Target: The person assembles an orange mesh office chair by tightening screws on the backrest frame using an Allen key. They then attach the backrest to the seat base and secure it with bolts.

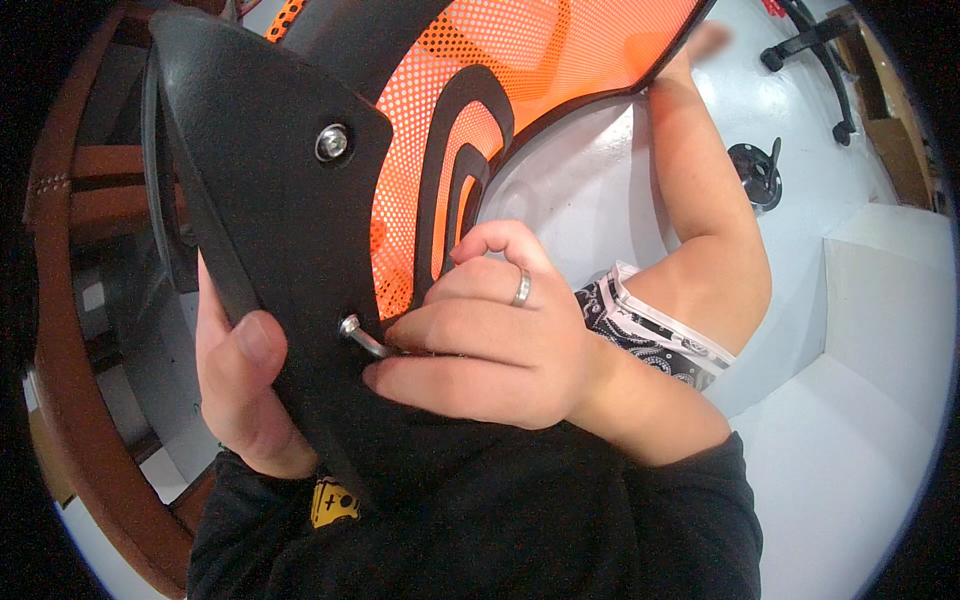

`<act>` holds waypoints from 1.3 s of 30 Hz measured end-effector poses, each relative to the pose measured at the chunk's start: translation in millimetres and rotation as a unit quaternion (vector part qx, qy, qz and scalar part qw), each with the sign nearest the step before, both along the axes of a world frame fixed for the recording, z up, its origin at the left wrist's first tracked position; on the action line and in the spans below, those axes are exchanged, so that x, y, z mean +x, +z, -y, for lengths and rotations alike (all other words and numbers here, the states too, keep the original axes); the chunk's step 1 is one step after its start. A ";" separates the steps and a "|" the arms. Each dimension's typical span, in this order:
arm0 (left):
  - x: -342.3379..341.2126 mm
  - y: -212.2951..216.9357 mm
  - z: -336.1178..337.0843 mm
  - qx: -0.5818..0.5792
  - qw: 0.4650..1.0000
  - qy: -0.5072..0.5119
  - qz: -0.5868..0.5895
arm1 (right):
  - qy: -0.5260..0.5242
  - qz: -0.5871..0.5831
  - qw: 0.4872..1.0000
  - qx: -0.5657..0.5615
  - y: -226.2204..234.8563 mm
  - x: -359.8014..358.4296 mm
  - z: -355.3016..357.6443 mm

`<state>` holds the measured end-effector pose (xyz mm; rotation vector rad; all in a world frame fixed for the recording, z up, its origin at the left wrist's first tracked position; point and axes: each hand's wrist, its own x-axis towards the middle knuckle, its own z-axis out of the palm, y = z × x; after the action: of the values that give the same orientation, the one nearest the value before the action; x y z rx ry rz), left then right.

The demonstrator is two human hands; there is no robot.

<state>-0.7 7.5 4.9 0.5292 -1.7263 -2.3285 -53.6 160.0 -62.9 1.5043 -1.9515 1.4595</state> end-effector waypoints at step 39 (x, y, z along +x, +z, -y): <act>0.9 11.2 7.8 0.098 0.993 -0.058 0.015 | 0.002 0.029 1.000 -0.010 18.5 -0.4 2.8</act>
<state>0.2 -0.3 16.1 0.5093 -1.5912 -2.6020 -54.0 157.3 -44.5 1.4725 -1.9613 1.5362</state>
